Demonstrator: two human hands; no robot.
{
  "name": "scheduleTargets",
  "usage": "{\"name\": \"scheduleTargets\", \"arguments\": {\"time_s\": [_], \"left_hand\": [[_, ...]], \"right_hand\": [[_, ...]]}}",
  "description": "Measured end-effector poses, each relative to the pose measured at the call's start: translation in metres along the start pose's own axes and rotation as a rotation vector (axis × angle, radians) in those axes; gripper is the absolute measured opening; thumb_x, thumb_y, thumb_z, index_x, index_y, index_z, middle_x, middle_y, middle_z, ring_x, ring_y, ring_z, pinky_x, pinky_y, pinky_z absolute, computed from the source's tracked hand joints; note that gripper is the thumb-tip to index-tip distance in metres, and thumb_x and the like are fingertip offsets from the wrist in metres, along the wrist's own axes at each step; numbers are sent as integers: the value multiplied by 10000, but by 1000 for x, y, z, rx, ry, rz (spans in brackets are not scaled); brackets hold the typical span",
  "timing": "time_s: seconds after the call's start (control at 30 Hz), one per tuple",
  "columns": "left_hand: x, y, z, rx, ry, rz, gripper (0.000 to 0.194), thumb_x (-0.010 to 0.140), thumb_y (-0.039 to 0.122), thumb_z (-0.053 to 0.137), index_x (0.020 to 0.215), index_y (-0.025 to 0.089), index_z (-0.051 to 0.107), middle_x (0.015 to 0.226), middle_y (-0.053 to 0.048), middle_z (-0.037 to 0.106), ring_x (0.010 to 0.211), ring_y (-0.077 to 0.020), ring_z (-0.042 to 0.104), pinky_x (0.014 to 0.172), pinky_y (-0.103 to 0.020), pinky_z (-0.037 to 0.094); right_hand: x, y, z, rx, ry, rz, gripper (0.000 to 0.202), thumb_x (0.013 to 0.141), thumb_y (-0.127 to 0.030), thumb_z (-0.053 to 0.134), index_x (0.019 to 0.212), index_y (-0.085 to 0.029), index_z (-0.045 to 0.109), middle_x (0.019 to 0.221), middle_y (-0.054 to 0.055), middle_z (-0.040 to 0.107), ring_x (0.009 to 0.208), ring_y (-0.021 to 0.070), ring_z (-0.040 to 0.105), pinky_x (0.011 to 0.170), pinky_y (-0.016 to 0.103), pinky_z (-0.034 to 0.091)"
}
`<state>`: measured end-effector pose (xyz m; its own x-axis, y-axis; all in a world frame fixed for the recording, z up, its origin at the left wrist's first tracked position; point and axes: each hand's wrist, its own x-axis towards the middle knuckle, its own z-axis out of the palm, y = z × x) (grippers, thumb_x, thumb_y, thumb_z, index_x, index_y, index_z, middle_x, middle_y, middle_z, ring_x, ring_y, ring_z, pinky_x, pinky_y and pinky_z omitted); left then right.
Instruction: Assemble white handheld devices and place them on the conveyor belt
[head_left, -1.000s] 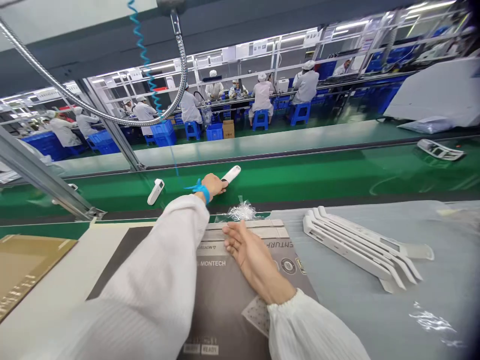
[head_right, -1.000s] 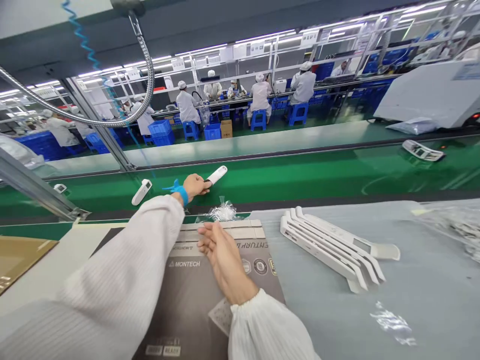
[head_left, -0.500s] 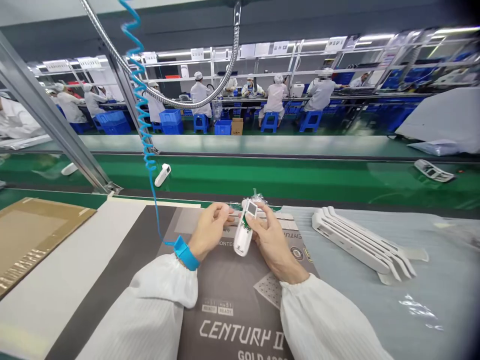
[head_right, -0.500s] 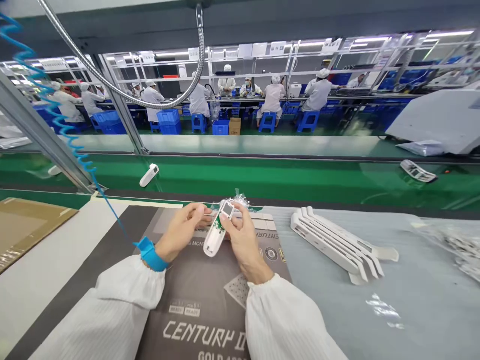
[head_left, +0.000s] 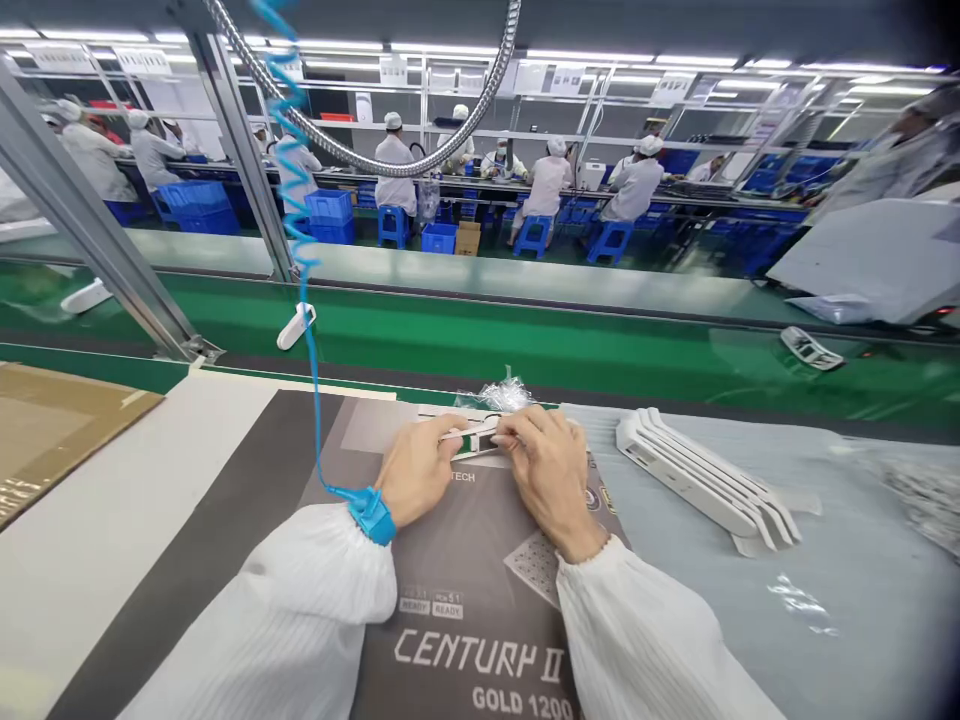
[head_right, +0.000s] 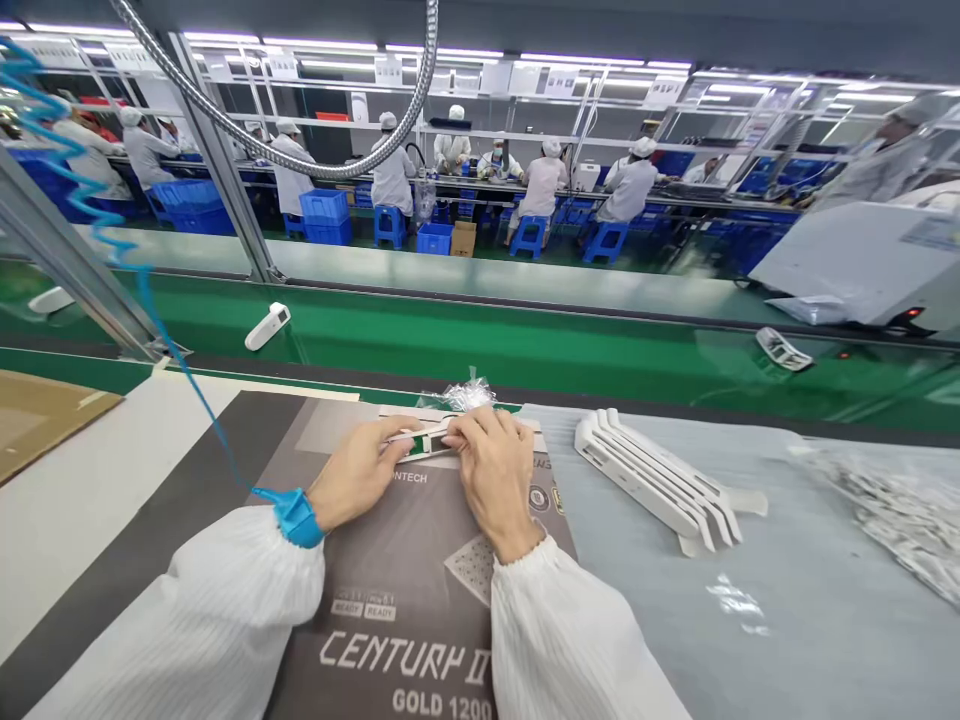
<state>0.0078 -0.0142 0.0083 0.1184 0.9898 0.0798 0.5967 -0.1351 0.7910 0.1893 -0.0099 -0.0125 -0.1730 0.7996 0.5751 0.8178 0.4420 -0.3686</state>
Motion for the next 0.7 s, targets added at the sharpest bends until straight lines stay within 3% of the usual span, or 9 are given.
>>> {"name": "scheduleTargets", "arguments": {"time_s": [0.1,0.2,0.3,0.4,0.53,0.7], "left_hand": [[8,-9,1,-84,119,-160,238,898,221,512,1062,188,681,972,-90,731,774,-205,677,762,-326,495],[15,-16,-1,-258,215,-241,256,892,270,532,1091,156,646,1006,-112,718,662,-172,661,666,-292,489],[17,-16,-4,-461,234,-277,340,855,333,583,1118,122,623,951,-109,719,649,-173,657,640,-284,485],[14,-10,-7,-583,220,-270,475,787,433,659,1140,117,628,961,-98,723,717,-182,655,674,-286,483],[11,-7,-11,-567,192,-266,568,696,557,720,1079,139,680,886,-68,709,778,-195,623,688,-285,448],[10,-5,-12,-561,209,-256,509,662,592,730,930,160,693,713,-10,625,681,-174,560,610,-266,394]], "right_hand": [[0,-2,3,97,-54,-12,180,957,-269,526,799,-228,604,938,11,671,887,193,540,840,360,300],[13,10,11,175,-14,191,184,983,-307,444,859,-218,549,896,25,651,846,193,541,812,343,335],[33,33,18,-79,-54,393,169,957,-288,458,856,-208,568,920,67,649,904,237,525,778,357,318],[43,51,13,-302,-118,411,108,904,-281,546,887,-207,622,1047,96,633,1017,268,500,786,369,298],[25,67,-23,-420,-80,317,167,907,-334,558,1002,-224,642,1066,67,628,999,242,522,804,370,298],[-23,96,-81,-775,-89,322,194,925,-318,538,881,-190,677,959,90,652,918,249,534,779,386,290]]}}
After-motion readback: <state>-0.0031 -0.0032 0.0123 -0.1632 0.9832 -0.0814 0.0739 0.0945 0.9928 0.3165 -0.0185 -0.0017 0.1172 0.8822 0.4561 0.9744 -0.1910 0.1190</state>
